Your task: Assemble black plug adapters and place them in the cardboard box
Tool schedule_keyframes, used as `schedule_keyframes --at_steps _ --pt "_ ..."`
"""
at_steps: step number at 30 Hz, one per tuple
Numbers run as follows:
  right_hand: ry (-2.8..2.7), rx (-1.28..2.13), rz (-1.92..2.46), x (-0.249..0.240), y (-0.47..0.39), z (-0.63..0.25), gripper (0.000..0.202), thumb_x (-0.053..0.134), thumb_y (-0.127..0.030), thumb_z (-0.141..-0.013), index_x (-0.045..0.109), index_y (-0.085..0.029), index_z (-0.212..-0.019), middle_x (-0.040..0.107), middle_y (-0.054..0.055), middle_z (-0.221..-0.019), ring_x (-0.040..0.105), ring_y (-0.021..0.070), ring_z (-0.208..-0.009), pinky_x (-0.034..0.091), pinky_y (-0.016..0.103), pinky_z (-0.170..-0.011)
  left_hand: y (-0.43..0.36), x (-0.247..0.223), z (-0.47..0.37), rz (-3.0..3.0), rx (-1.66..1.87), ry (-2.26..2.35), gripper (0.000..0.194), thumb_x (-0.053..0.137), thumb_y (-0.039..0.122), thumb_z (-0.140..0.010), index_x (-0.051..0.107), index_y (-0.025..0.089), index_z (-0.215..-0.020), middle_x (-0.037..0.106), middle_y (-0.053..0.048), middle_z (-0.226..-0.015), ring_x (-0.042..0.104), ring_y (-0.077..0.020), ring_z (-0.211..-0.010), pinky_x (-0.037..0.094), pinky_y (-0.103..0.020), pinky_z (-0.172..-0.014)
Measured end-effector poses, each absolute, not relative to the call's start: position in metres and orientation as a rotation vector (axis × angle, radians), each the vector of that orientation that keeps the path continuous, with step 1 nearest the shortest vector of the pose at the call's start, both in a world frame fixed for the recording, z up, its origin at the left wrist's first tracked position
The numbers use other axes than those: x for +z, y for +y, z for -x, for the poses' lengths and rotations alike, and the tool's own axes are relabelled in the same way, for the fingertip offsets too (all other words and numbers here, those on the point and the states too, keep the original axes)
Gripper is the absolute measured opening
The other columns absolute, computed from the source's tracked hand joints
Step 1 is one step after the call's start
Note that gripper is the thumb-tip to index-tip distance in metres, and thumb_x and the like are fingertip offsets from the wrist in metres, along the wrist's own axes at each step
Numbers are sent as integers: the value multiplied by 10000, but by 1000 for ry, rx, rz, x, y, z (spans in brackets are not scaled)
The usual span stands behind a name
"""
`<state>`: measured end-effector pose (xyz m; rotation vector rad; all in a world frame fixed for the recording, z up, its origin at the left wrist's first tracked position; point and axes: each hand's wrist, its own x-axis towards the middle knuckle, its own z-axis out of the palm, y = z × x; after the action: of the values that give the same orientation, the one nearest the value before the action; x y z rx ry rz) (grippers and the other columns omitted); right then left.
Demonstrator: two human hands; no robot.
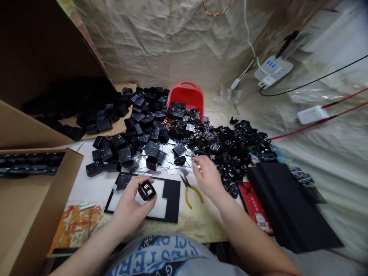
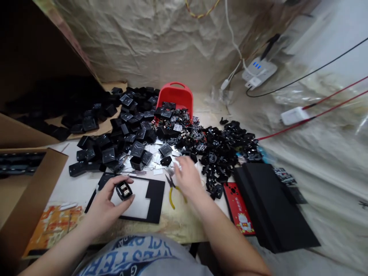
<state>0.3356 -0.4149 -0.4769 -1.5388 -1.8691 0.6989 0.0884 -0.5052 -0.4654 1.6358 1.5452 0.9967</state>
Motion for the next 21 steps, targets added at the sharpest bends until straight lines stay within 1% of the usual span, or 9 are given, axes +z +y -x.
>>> schedule_keyframes --at_steps 1,4,6,8,11,13,15,18,21 --pt "-1864 594 1661 -481 -403 -350 280 516 -260 -867 667 -171 -1085 623 141 -1092 602 286 -1004 468 471 -929 -505 -465 -89 -1582 981 1535 343 622 252 -821 518 239 -1148 607 -53 -1120 582 -223 -1078 445 -406 -984" --pt "-1852 567 1730 -493 -380 -371 291 559 -154 -750 684 -154 -1013 645 122 -971 617 269 -871 486 462 -866 -506 -462 -94 -1471 932 1474 359 617 247 -810 525 231 -1156 614 -61 -1147 584 -217 -1081 442 -385 -981" --pt "-1848 606 1683 -497 -379 -367 270 539 -156 -761 686 -167 -987 654 92 -916 611 235 -827 495 422 -837 -505 -461 -98 -1411 921 1459 380 626 240 -785 520 218 -1148 625 -57 -1085 598 -205 -1003 464 -364 -925" --pt "-1850 679 1617 -492 -389 -351 252 521 -198 -796 685 -177 -987 660 56 -853 604 194 -745 514 361 -748 -502 -460 -99 -1310 917 1433 380 635 260 -766 529 208 -1126 634 -33 -970 597 -186 -886 482 -330 -827" --pt "-1950 1181 1306 -469 -415 -319 236 540 -215 -788 707 -191 -953 654 13 -784 599 150 -656 503 282 -616 -493 -460 -95 -1095 821 1247 246 608 373 -807 628 175 -952 618 -3 -753 567 -160 -736 459 -278 -690" --pt "-2019 1559 983 -452 -430 -301 208 569 -194 -770 731 -215 -899 639 -1 -784 600 139 -677 495 265 -622 -490 -461 -91 -918 673 1070 306 644 453 -787 663 148 -772 586 4 -628 540 -137 -627 438 -259 -620" --pt "-1989 1701 828 -441 -438 -287 213 615 -192 -752 733 -232 -926 628 -3 -825 581 128 -680 487 260 -624 -490 -463 -89 -720 593 957 370 737 491 -699 648 132 -672 566 10 -573 514 -114 -540 426 -248 -564" --pt "-1754 1590 1010 -442 -443 -274 292 696 -257 -738 676 -218 -1027 609 8 -894 544 115 -646 463 251 -578 -495 -463 -87 -543 758 976 398 804 492 -635 634 138 -702 576 18 -615 526 -98 -531 411 -225 -540" --pt "-1538 1521 1172 -456 -452 -262 267 654 -396 -832 628 -206 -1017 568 -17 -762 521 121 -609 446 254 -555 -501 -460 -87 -676 985 1108 360 808 445 -672 656 163 -836 617 18 -723 562 -105 -637 446 -232 -631"
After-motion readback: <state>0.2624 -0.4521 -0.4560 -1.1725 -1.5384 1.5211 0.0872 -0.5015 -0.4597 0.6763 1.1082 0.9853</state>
